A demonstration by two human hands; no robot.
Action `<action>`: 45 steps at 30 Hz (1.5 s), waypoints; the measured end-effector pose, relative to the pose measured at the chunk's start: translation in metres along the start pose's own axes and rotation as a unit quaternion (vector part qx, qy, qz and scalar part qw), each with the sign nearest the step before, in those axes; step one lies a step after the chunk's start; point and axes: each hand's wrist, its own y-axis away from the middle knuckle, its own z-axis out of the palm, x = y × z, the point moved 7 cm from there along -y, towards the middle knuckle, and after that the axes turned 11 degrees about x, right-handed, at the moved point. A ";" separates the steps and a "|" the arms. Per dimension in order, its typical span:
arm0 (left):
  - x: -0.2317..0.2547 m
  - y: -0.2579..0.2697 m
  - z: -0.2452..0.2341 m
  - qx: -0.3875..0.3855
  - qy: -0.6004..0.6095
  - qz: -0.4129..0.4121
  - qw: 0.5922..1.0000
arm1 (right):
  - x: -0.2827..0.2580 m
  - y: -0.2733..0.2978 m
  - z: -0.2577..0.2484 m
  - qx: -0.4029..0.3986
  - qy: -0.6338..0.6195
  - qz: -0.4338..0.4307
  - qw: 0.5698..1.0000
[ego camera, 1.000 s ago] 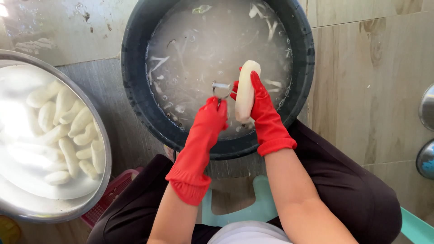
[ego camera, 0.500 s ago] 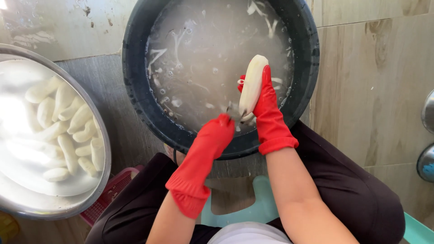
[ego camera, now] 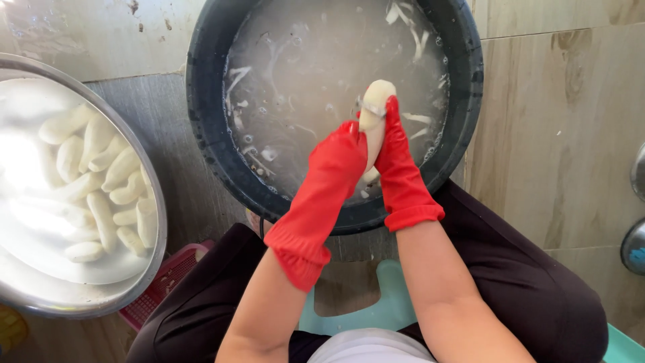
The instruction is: Peeling long white radishes with a hand peeler and placing them into a basin of water.
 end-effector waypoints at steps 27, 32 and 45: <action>-0.074 0.057 0.012 -0.161 -0.050 -0.008 0.986 | -0.023 0.029 -0.007 0.056 -0.070 -0.059 0.994; -0.032 0.015 0.005 -0.058 0.048 -0.023 0.997 | -0.007 0.027 -0.003 0.057 0.006 -0.052 0.997; -0.118 0.027 0.090 -0.156 -0.042 0.005 0.987 | -0.015 0.023 -0.008 0.099 -0.032 -0.065 0.992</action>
